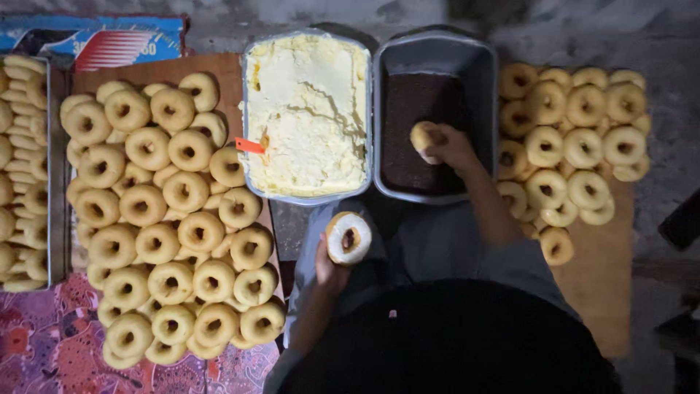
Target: The person repeatedly picks up plain doughnuts, dips them into a white creamy substance, then into a dark granular topping, and places them on a tray. The process is repeated for multiple doughnuts.
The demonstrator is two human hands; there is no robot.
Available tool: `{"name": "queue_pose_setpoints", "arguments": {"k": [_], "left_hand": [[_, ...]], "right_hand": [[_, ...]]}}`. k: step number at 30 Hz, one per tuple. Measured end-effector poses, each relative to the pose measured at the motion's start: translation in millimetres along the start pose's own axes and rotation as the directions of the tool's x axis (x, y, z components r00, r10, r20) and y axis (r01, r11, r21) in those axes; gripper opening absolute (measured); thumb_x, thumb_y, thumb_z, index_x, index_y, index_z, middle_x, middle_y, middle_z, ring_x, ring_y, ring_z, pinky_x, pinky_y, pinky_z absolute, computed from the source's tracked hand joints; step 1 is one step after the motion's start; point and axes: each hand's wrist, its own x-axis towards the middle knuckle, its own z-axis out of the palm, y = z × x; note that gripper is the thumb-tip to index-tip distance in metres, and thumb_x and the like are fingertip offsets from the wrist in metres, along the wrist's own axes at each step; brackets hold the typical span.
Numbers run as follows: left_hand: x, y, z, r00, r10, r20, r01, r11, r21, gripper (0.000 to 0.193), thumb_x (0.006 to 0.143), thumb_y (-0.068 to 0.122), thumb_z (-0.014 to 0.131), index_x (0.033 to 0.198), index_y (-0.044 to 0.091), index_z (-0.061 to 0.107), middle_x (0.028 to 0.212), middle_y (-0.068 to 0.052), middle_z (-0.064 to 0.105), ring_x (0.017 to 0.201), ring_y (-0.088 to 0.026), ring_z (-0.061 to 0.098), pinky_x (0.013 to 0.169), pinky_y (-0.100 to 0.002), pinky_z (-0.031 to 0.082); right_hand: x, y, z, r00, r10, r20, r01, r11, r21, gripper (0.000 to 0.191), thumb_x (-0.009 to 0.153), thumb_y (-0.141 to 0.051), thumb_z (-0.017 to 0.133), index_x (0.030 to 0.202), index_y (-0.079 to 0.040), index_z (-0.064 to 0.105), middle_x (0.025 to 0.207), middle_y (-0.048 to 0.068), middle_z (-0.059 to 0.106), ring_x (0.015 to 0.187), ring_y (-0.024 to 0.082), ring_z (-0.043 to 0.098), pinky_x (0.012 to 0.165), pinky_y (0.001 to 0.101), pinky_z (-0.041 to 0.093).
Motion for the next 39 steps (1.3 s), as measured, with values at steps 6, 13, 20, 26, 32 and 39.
{"name": "queue_pose_setpoints", "arguments": {"k": [6,13,20,26,32,39], "left_hand": [[-1.6,5.3,-7.1,0.978,-0.034,-0.205,0.045,0.998,0.048,0.055,0.105,0.048,0.032,0.117,0.005,0.064,0.104,-0.008,0.07,0.098,-0.025,0.066,0.093,-0.045,0.053],[13.3,22.1,3.9,0.979,0.179,-0.097,-0.162,0.974,0.161,0.042,0.112,0.032,0.042,0.131,0.001,0.063,0.124,-0.014,0.069,0.113,-0.027,0.066,0.107,-0.046,0.051],[6.1,22.8,112.5,0.994,-0.079,0.073,0.053,0.95,0.308,0.053,0.105,0.043,0.048,0.138,0.005,0.062,0.132,-0.013,0.068,0.125,-0.034,0.063,0.108,-0.061,0.049],[17.7,-66.2,200.3,0.896,-0.419,0.144,0.364,0.882,0.299,0.058,0.1,0.053,0.051,0.141,0.013,0.061,0.133,-0.01,0.068,0.135,-0.037,0.057,0.114,-0.075,0.038],[22.6,-116.9,232.4,0.756,-0.556,0.346,0.435,0.822,0.368,0.058,0.107,0.057,0.049,0.139,0.011,0.063,0.109,-0.006,0.066,0.128,-0.036,0.059,0.117,-0.079,0.034],[19.3,-139.6,222.9,0.792,-0.472,0.388,0.337,0.867,0.367,0.052,0.119,0.053,0.042,0.122,0.006,0.061,0.095,-0.005,0.063,0.101,-0.029,0.059,0.099,-0.05,0.046]], "right_hand": [[-27.6,-1.0,-7.8,0.97,-0.231,-0.077,0.221,0.968,-0.115,0.043,0.087,-0.017,0.07,0.128,-0.005,0.065,0.129,0.014,0.068,0.117,0.028,0.066,0.102,0.0439,0.055],[-116.8,122.7,-64.5,0.993,-0.094,-0.064,0.056,-0.085,0.995,0.031,0.099,-0.015,0.059,0.124,0.003,0.063,0.132,0.017,0.068,0.121,0.034,0.064,0.112,0.0495,0.052],[-319.7,264.5,-106.4,0.851,0.427,-0.305,0.358,-0.048,0.932,0.047,0.086,-0.02,0.059,0.129,-0.002,0.063,0.121,0.012,0.071,0.113,0.03,0.065,0.103,0.0466,0.052],[-434.0,331.4,-151.9,0.521,0.526,-0.672,0.773,0.043,0.633,0.027,0.089,-0.009,0.058,0.116,-0.012,0.061,0.125,0.008,0.065,0.124,0.028,0.06,0.118,0.0497,0.047],[-478.7,362.3,-165.9,0.181,0.929,-0.322,0.728,0.094,0.68,0.024,0.089,-0.013,0.048,0.11,-0.012,0.059,0.114,0.013,0.064,0.111,0.034,0.059,0.099,0.064,0.051],[-475.5,363.9,-180.5,0.163,0.887,-0.432,0.621,0.248,0.744,0.024,0.1,-0.024,0.059,0.12,-0.009,0.064,0.122,0.012,0.065,0.119,0.03,0.062,0.103,0.056,0.052]]}}
